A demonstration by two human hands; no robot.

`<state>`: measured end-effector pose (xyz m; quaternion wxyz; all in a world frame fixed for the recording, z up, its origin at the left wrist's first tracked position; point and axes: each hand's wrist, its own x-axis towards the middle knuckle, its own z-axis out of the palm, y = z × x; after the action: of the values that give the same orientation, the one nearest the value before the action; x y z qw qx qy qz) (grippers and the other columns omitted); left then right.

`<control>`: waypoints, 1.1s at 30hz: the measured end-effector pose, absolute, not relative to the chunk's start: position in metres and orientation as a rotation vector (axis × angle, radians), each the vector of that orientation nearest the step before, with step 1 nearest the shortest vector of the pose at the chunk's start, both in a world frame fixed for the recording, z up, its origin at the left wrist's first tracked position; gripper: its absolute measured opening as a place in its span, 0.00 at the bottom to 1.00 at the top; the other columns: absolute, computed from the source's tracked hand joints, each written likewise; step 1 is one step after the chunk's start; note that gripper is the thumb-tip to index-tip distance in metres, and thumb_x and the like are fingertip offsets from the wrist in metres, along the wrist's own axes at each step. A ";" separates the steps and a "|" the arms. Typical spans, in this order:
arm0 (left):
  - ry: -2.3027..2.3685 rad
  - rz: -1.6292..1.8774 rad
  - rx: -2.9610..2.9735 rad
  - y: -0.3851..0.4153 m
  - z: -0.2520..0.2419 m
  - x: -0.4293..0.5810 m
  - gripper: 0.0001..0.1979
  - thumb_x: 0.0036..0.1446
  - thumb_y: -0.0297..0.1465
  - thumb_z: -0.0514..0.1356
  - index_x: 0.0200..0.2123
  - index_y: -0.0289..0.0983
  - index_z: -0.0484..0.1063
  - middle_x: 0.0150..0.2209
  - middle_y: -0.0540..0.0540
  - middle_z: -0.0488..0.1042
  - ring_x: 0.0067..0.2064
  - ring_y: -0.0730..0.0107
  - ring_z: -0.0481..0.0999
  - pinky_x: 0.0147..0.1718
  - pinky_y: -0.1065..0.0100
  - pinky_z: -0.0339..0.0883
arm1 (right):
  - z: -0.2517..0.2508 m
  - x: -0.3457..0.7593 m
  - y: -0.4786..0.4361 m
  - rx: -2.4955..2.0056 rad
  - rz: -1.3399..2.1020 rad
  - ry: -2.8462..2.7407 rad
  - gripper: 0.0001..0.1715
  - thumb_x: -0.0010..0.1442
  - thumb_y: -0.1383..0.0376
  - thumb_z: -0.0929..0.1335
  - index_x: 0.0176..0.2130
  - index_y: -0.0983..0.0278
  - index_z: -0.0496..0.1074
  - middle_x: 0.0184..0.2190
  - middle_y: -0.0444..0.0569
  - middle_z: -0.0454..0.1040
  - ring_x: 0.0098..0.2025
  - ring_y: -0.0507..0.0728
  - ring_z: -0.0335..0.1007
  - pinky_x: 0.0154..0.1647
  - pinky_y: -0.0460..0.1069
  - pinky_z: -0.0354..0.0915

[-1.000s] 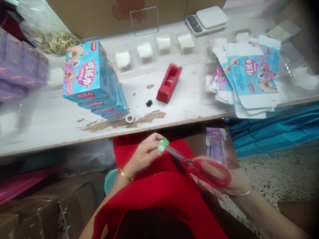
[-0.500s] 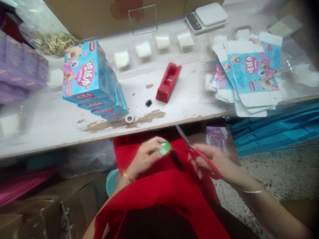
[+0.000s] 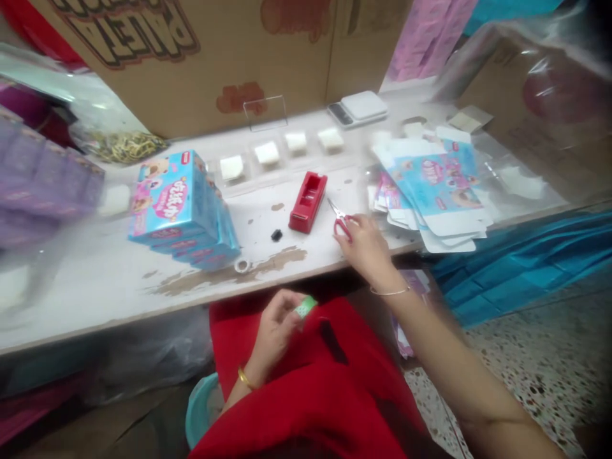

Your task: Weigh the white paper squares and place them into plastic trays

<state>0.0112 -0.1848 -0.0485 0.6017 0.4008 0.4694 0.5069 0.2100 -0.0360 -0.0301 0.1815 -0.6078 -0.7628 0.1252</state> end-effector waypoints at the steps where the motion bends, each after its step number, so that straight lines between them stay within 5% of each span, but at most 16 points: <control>1: 1.048 1.188 0.838 -0.185 -0.051 0.013 0.25 0.50 0.53 0.65 0.36 0.37 0.65 0.35 0.45 0.76 0.25 0.76 0.67 0.25 0.73 0.61 | -0.028 0.209 -0.046 -1.560 0.411 -2.165 0.22 0.63 0.60 0.68 0.53 0.70 0.72 0.55 0.66 0.69 0.59 0.70 0.63 0.58 0.62 0.62; 5: 0.886 1.188 0.666 -0.184 -0.060 0.015 0.30 0.47 0.56 0.65 0.38 0.40 0.58 0.31 0.49 0.75 0.20 0.80 0.64 0.18 0.77 0.57 | -0.014 0.204 -0.101 -0.916 0.970 -2.225 0.39 0.56 0.51 0.73 0.61 0.62 0.65 0.59 0.60 0.67 0.62 0.66 0.63 0.62 0.64 0.62; 8: 0.835 1.140 0.646 -0.183 -0.058 0.015 0.30 0.48 0.57 0.63 0.38 0.40 0.58 0.27 0.53 0.70 0.20 0.80 0.64 0.18 0.78 0.58 | -0.012 0.195 -0.136 -0.791 1.113 -2.148 0.22 0.65 0.61 0.68 0.57 0.62 0.69 0.55 0.57 0.73 0.60 0.62 0.67 0.61 0.59 0.65; 11: 0.987 1.116 0.782 -0.182 -0.046 0.012 0.24 0.55 0.53 0.61 0.38 0.39 0.61 0.29 0.51 0.70 0.24 0.77 0.68 0.22 0.75 0.63 | -0.017 0.191 -0.151 -0.860 1.042 -2.062 0.18 0.67 0.69 0.62 0.54 0.63 0.70 0.50 0.56 0.78 0.52 0.60 0.75 0.55 0.56 0.71; 16: 1.461 1.178 1.595 -0.183 -0.017 -0.002 0.07 0.64 0.32 0.58 0.43 0.37 0.72 0.38 0.44 0.76 0.40 0.68 0.75 0.41 0.67 0.69 | -0.023 0.200 -0.152 -0.994 0.825 -2.136 0.15 0.65 0.70 0.63 0.51 0.67 0.71 0.46 0.59 0.79 0.47 0.62 0.78 0.50 0.55 0.74; 26: 1.419 0.841 2.428 -0.185 -0.001 -0.007 0.08 0.63 0.25 0.55 0.43 0.35 0.74 0.32 0.43 0.77 0.33 0.67 0.74 0.34 0.66 0.69 | -0.015 0.202 -0.153 -0.972 0.708 -2.368 0.12 0.68 0.69 0.59 0.45 0.65 0.70 0.38 0.56 0.79 0.39 0.60 0.78 0.41 0.53 0.73; 33: 1.385 0.606 2.611 -0.179 0.000 -0.002 0.11 0.64 0.25 0.53 0.30 0.35 0.72 0.26 0.46 0.70 0.29 0.68 0.66 0.30 0.66 0.61 | -0.012 0.205 -0.148 -1.010 0.653 -2.534 0.14 0.69 0.69 0.58 0.33 0.64 0.68 0.27 0.49 0.72 0.29 0.55 0.69 0.31 0.48 0.62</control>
<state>-0.0017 -0.1786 -0.0003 0.0622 0.8638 0.4580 0.2006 0.2046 -0.1482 -0.0116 0.1673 -0.3550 -0.8907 0.2295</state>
